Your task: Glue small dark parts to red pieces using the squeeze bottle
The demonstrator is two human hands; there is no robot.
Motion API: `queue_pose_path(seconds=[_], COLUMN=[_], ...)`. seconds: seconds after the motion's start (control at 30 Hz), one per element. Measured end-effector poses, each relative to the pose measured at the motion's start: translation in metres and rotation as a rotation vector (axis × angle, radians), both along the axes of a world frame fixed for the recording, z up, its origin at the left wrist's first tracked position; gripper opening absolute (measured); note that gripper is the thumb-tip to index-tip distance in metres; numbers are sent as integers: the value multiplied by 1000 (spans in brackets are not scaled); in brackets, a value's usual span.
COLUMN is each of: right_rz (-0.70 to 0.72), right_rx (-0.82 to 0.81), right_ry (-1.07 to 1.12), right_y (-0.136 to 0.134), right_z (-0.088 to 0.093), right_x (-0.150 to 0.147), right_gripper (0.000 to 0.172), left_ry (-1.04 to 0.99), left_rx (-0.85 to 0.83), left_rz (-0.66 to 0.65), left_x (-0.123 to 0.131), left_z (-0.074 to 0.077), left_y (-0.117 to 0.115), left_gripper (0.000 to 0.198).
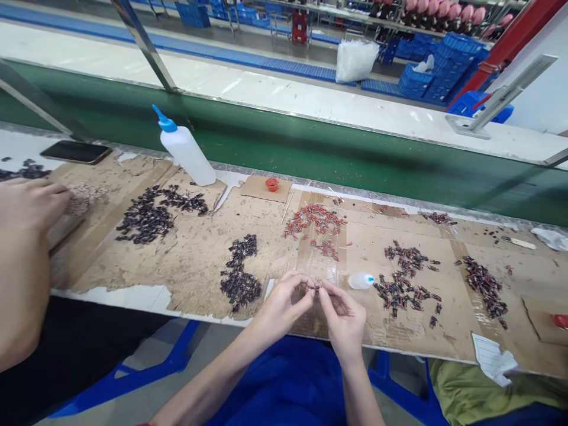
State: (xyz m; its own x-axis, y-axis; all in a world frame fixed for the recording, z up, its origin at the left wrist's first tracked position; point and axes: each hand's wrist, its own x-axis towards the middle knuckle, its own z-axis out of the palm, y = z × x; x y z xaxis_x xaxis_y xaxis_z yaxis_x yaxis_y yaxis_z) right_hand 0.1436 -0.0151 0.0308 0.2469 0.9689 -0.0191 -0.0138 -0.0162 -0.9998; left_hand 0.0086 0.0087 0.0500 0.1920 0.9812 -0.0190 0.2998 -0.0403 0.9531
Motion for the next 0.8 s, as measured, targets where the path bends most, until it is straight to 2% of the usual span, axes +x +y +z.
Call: queue_pose_path(seconds=[0.17, 0.3, 0.4, 0.47, 0.57, 0.67, 0.8], right_rz=[83, 5, -94, -249, -468, -446, -318], right_rx=[167, 187, 163, 156, 131, 180, 272], right_ry=[-149, -232, -349, -421, -494, -610, -880], right_y=[-2, -12, -22, -24, -19, -9, 1], right_z=[2, -1, -11, -18, -20, -14, -11], right_x=[8, 22, 41, 57, 80, 93, 93], right_gripper=[16, 16, 16, 17, 28, 39, 51], left_ry=[-127, -155, -7, 169, 539, 820, 1001], left_rx=[-71, -54, 30, 101, 169, 151, 119], left_rz=[-86, -153, -200, -121, 167, 287, 314], left_x=[5, 13, 2, -18, -55, -80, -83], left_z=[0, -2, -6, -10, -18, -22, -20], left_y=[-1, -5, 4, 18, 45, 66, 76], left_gripper=[11, 16, 27, 33, 22, 18, 18])
